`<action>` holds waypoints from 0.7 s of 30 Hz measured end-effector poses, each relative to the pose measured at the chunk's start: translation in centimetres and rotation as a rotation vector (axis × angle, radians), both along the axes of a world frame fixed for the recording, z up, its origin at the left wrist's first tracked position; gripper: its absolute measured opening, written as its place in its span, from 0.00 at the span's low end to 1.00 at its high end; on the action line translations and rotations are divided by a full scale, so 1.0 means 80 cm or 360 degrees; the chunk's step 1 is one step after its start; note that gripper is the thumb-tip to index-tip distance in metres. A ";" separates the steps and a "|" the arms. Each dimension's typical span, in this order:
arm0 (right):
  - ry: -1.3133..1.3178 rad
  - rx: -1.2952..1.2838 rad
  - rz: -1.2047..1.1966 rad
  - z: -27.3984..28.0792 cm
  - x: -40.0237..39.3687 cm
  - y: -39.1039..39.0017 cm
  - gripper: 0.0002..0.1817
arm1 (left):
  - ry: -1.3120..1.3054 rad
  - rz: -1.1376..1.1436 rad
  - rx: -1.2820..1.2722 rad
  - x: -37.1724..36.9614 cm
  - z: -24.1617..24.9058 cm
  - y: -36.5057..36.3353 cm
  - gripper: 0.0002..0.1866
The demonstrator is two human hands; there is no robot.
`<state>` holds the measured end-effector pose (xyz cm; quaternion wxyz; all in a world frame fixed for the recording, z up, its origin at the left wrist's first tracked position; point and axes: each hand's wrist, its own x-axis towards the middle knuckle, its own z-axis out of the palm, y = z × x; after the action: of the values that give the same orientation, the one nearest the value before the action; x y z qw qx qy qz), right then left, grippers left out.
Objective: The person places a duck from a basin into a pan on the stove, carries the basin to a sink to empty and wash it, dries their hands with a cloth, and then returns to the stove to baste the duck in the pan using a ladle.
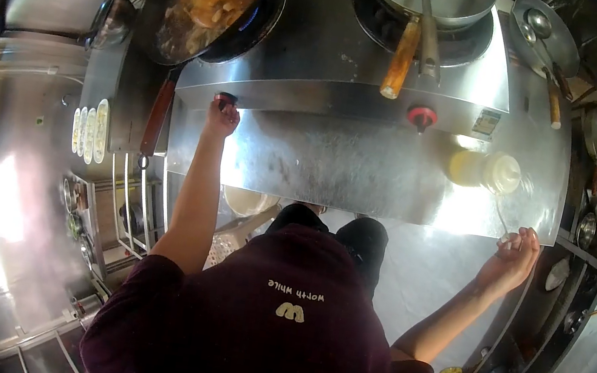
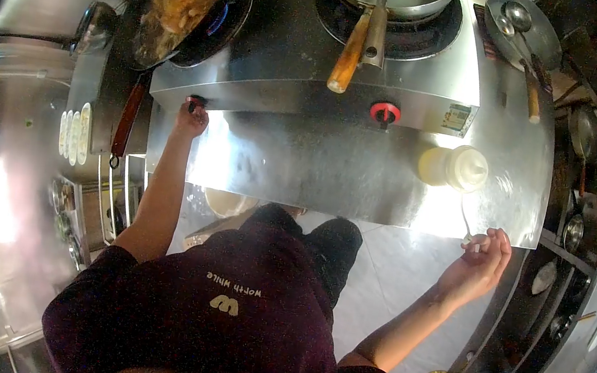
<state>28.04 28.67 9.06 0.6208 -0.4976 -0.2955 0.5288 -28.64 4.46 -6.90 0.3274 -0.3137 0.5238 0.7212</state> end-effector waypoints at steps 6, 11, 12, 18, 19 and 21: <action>-0.0024 -0.0025 0.0000 0.002 -0.004 0.001 0.07 | -0.0017 0.0006 -0.0027 0.005 0.010 0.005 0.23; -0.0002 -0.0002 0.0025 -0.006 -0.002 0.003 0.07 | 0.0029 -0.0036 -0.0114 0.005 0.006 0.003 0.23; 0.0006 0.0006 0.0030 -0.007 -0.001 0.003 0.07 | 0.0039 -0.0075 -0.0075 0.006 0.008 0.003 0.23; 0.0027 0.0001 0.0045 -0.008 -0.002 0.003 0.06 | 0.0081 -0.0147 0.0013 0.005 0.003 -0.003 0.23; 0.0016 0.0002 0.0046 -0.008 -0.002 0.003 0.06 | 0.0073 -0.0136 0.0012 0.006 0.005 -0.002 0.23; -0.0005 0.0004 0.0045 -0.008 -0.002 0.003 0.06 | 0.0068 -0.0056 -0.0075 0.010 0.007 0.003 0.22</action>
<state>27.89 28.92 8.40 0.6136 -0.4934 -0.3041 0.5364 -27.86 4.71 -6.31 0.3213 -0.2967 0.5528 0.7093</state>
